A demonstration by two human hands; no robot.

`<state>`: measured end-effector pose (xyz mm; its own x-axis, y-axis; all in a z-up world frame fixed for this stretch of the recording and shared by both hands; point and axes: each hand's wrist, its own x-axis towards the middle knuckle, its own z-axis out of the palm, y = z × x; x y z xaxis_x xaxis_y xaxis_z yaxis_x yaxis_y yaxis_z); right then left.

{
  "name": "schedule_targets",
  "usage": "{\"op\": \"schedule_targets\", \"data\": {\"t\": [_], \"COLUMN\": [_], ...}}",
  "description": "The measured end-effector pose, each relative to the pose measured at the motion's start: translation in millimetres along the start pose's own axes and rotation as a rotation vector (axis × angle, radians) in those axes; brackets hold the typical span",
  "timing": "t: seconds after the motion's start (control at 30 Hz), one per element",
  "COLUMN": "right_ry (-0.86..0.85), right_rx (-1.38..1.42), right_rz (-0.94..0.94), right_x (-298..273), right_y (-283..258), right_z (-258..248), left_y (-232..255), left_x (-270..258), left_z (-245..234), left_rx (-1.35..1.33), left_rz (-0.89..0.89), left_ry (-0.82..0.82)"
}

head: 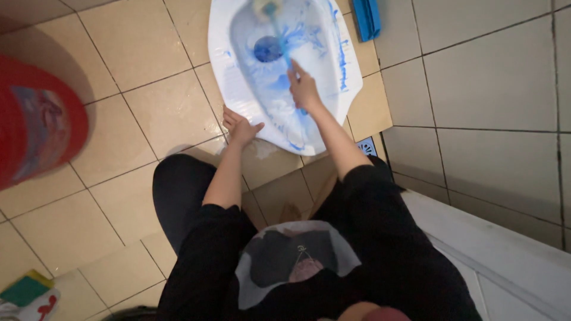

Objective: The person applies blue liquid cleaner to the toilet bowl, then scrubs the interior with a toilet brush. They later use a sponge and water from a pink scoop to wipe the exterior surfaces of the toilet.

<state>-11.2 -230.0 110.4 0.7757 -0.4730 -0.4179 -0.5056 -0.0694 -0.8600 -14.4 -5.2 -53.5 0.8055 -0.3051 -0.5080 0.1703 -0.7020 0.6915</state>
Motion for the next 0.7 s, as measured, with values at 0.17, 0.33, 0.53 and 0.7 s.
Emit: {"op": "schedule_targets", "data": {"t": [0.17, 0.33, 0.53, 0.7], "right_ry": [0.191, 0.219, 0.218, 0.155], "right_rx": [-0.172, -0.404, -0.608, -0.812], "right_rz": [-0.09, -0.321, -0.34, -0.33], "right_x": [20.3, 22.9, -0.5, 14.5], "right_y": [36.9, 52.4, 21.5, 10.2], "right_z": [9.3, 23.9, 30.7, 8.3], "left_y": [-0.2, 9.1, 12.2, 11.6], "left_x": [6.5, -4.4, -7.1, -6.1], "left_z": [0.9, -9.4, -10.9, -11.6], "left_rx": [0.113, 0.03, 0.066, 0.036], "left_rz": [-0.013, -0.044, 0.002, -0.03], "left_ry": [0.026, 0.052, 0.055, -0.009]}}
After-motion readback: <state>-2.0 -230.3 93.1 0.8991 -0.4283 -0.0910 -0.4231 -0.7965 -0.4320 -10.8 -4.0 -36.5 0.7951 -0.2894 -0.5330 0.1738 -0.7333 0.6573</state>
